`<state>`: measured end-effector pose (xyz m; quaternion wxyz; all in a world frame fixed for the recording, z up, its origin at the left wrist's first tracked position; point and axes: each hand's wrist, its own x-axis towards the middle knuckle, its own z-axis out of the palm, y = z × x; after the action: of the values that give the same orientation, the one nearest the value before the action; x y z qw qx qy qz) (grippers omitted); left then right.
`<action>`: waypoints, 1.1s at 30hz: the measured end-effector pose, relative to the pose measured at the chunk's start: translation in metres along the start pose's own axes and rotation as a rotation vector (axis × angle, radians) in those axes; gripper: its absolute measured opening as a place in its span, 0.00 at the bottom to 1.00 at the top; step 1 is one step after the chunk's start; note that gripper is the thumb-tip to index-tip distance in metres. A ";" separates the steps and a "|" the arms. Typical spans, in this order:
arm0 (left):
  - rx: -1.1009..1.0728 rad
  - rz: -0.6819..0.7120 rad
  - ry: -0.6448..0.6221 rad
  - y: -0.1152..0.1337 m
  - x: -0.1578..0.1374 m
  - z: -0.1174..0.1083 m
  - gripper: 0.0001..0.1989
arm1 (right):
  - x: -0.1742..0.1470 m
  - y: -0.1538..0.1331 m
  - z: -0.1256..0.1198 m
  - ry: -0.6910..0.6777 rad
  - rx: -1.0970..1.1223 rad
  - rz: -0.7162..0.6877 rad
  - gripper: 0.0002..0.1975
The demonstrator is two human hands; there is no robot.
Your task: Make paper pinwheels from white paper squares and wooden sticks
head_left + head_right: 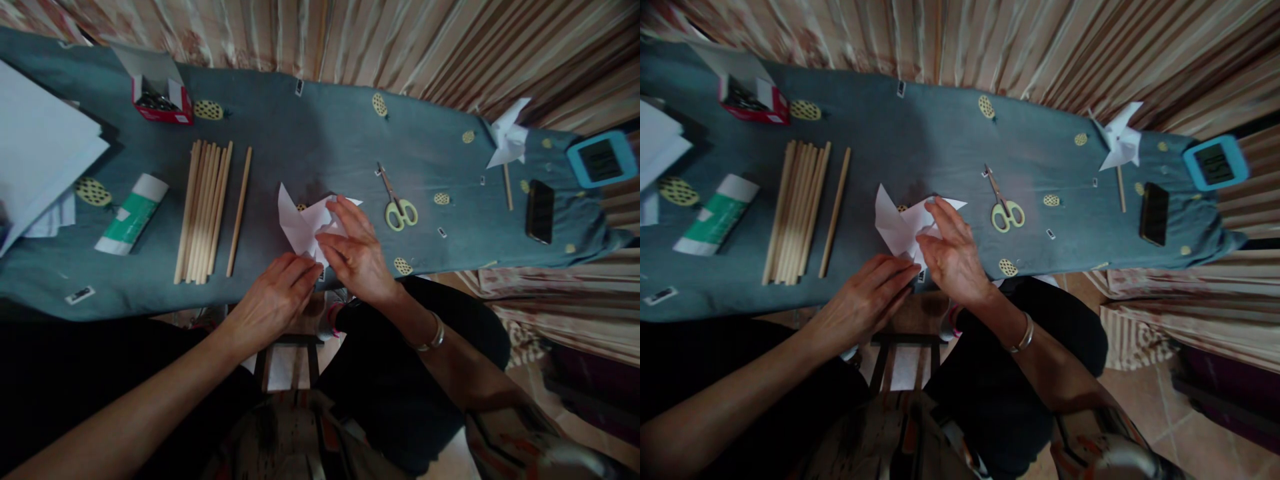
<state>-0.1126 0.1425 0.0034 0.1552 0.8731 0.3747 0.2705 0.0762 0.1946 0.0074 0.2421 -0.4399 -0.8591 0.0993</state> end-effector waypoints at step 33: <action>0.014 -0.026 -0.004 -0.003 0.002 -0.001 0.12 | -0.022 0.004 0.006 -0.029 -0.041 0.009 0.20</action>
<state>-0.1134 0.1460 0.0039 0.1531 0.8698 0.3877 0.2640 0.0872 0.1798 -0.0066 0.2201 -0.4472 -0.8623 0.0891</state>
